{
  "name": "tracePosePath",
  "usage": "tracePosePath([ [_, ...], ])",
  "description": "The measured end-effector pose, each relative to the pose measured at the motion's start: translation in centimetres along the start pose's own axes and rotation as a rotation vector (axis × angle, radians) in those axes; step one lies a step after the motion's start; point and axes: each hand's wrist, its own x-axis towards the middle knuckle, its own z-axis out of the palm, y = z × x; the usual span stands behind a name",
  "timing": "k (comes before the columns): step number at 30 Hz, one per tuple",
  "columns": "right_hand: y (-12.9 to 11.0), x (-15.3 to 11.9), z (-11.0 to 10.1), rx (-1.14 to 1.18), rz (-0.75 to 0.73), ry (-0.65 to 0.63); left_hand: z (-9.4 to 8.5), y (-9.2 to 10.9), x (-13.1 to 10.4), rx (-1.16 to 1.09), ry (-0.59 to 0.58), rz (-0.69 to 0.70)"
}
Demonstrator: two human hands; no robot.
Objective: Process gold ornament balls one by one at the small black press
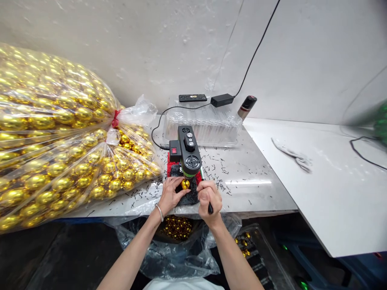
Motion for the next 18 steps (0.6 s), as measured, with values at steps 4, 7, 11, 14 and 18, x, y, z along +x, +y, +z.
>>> tracePosePath([
  [4, 0.9, -0.8, 0.3, 0.007, -0.015, 0.001, -0.2, 0.2, 0.1, -0.011, -0.022, -0.017],
  [7, 1.8, -1.5, 0.8, 0.029, -0.041, 0.055, -0.2, 0.3, 0.1, -0.013, -0.029, -0.029],
  [11, 2.6, -2.4, 1.4, -0.001, -0.054, 0.097, -0.2, 0.4, 0.1, -0.012, -0.024, -0.036],
  [14, 2.8, -2.9, 1.7, -0.014, -0.026, 0.118, -0.1, 0.4, 0.1, -0.016, -0.014, -0.031],
  [18, 2.9, -3.0, 1.7, -0.025, -0.025, 0.106, -0.1, 0.4, 0.0, -0.01, -0.014, -0.022],
])
